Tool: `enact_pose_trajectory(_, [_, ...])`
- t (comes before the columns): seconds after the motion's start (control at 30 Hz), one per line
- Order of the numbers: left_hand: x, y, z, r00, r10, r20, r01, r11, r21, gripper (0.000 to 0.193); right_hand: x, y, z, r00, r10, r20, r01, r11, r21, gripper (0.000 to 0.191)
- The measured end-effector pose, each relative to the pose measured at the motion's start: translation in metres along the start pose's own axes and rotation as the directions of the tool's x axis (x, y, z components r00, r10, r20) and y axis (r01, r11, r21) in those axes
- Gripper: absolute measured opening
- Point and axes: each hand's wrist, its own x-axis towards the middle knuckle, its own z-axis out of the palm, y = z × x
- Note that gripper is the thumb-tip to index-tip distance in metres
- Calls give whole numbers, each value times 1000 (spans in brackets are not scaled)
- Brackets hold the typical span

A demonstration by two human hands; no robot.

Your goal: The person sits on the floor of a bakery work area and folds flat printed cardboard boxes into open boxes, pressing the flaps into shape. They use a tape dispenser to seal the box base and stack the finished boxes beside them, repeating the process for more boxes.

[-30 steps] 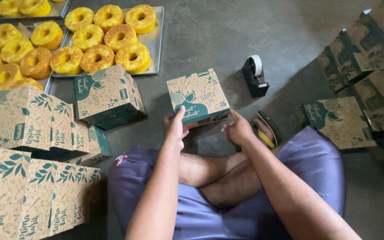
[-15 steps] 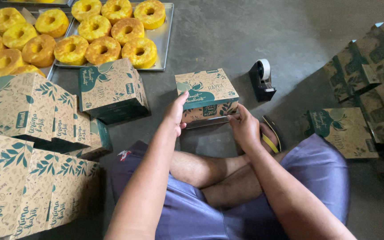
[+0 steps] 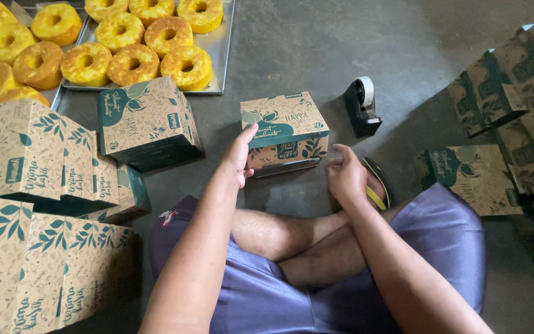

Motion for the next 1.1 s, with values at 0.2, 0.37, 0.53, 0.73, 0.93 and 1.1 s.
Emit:
enact_pose_trajectory(0.2, [-2, -4, 0, 1000, 4, -5, -3, 1000, 15, 69, 9, 19, 5, 956, 154, 250, -233, 916, 327, 20])
enact_pose_trajectory(0.37, [-3, -6, 1, 1000, 1, -6, 0, 1000, 23, 68, 6, 10, 16, 819, 326, 472, -520, 768, 374, 21])
enact_pose_trajectory(0.53, [1, -14, 2, 1000, 7, 2, -7, 1000, -3, 66, 18, 19, 15, 739, 315, 595, -660, 517, 545, 21])
enact_pose_trajectory(0.73, [1, -36, 16, 999, 27, 41, -21, 989, -150, 71, 46, 26, 5, 743, 452, 493, -669, 523, 529, 46])
enact_pose_trajectory(0.93, [7, -44, 26, 985, 31, -169, -64, 979, -192, 87, 55, 7, 11, 494, 716, 492, -865, 348, 362, 64])
enact_pose_trajectory(1.1, [29, -43, 21, 984, 104, -147, -129, 976, -177, 78, 62, 3, 36, 569, 445, 691, -822, 291, 490, 81])
